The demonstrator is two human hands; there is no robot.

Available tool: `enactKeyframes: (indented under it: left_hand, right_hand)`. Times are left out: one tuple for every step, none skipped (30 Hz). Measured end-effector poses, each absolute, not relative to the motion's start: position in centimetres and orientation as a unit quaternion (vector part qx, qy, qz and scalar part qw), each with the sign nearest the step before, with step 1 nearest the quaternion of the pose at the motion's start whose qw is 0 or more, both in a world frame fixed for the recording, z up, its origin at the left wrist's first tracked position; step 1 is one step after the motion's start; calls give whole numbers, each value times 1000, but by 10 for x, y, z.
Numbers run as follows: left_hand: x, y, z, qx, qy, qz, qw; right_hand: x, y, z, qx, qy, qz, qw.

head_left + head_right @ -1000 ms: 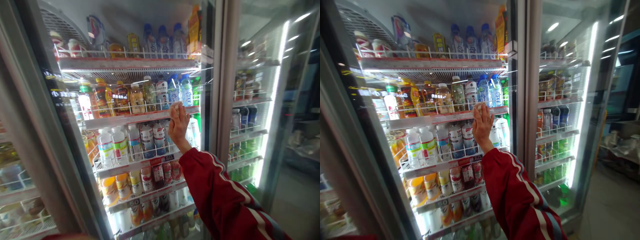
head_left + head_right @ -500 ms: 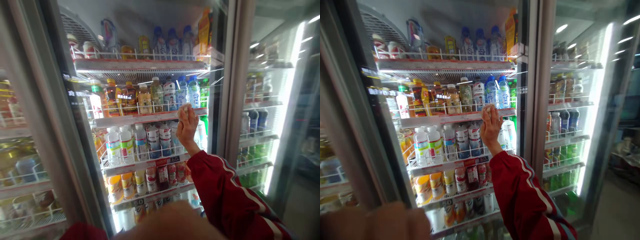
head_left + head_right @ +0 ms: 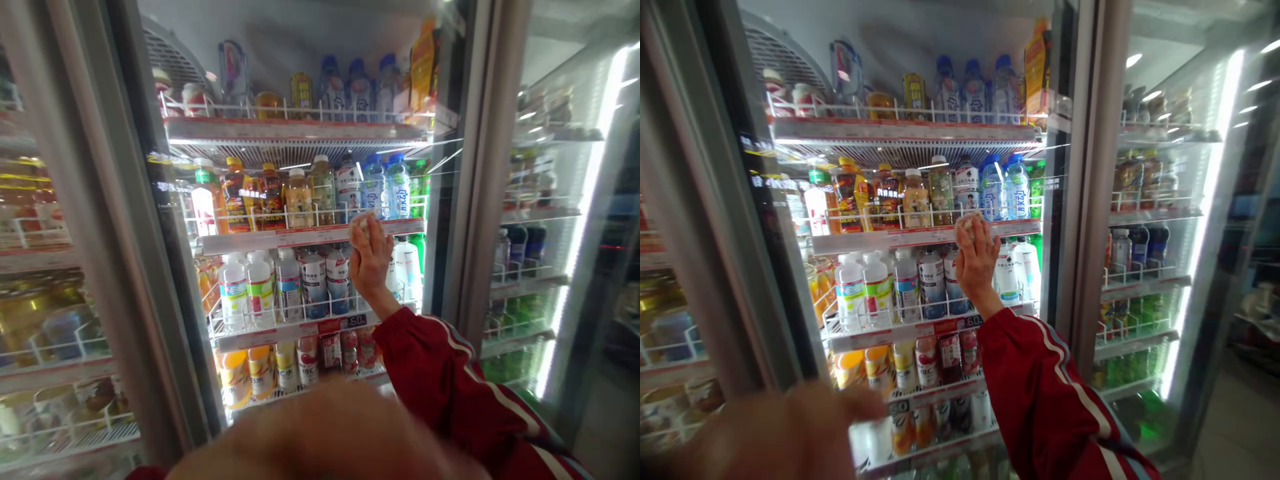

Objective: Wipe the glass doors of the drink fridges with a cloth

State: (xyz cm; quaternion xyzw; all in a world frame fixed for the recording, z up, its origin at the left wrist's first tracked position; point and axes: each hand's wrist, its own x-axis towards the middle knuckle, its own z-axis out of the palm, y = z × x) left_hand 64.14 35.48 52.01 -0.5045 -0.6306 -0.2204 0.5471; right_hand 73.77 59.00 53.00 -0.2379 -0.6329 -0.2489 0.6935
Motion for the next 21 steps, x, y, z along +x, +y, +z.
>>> enactKeyframes:
  left_hand:
    - [641, 356, 525, -514, -620, -228, 546]
    - [639, 359, 529, -529, -601, -250, 544]
    - [634, 366, 533, -547, -576, -283, 538]
    - [628, 376, 536, -561, -548, -322, 531]
    - [619, 388, 537, -571, -520, -362, 522]
    - [609, 401, 537, -575, -499, -396, 514]
    - [599, 415, 535, -571, -489, -418, 510]
    - [588, 428, 532, -563, -493, -421, 512]
    - [578, 439, 529, -556, -501, -420, 513]
    - [570, 448, 525, -555, -504, -415, 515]
    - [563, 455, 522, -556, -506, -409, 517]
    - [559, 459, 519, -557, -506, -405, 519]
    - [556, 461, 518, -558, -505, -402, 521]
    - [555, 462, 516, -558, -504, -401, 523]
    - [555, 462, 516, -557, -505, -402, 524]
    - [555, 462, 516, -555, -505, -402, 524]
    - [555, 461, 516, -556, -505, -402, 523]
    - [555, 461, 516, -557, -506, -404, 521]
    - [556, 460, 516, -558, -507, -406, 516]
    - [556, 460, 517, -561, -509, -408, 509]
    - [556, 460, 516, -564, -512, -410, 502]
  right_hand:
    - [738, 591, 530, -237, -637, -254, 688]
    - [740, 592, 531, -240, -637, -255, 687]
    - [743, 595, 532, -247, -632, -253, 690]
    - [746, 598, 533, -256, -622, -247, 698]
    - [748, 601, 535, -266, -610, -240, 707]
    - [749, 602, 536, -273, -599, -233, 716]
    - [749, 603, 537, -276, -591, -228, 723]
    - [747, 601, 537, -274, -590, -226, 725]
    - [743, 598, 536, -269, -594, -228, 723]
    - [738, 593, 534, -260, -602, -234, 718]
    - [732, 588, 531, -247, -612, -243, 710]
    - [727, 582, 528, -231, -625, -255, 700]
    - [722, 577, 525, -214, -639, -268, 688]
    - [719, 573, 523, -197, -653, -280, 676]
    - [718, 572, 521, -185, -662, -289, 667]
    - [719, 572, 521, -180, -665, -293, 663]
    - [721, 574, 522, -183, -661, -292, 667]
    - [724, 578, 524, -195, -649, -285, 678]
    - [726, 582, 527, -212, -633, -273, 692]
    - [728, 585, 530, -230, -618, -259, 706]
    - [728, 586, 533, -245, -609, -246, 713]
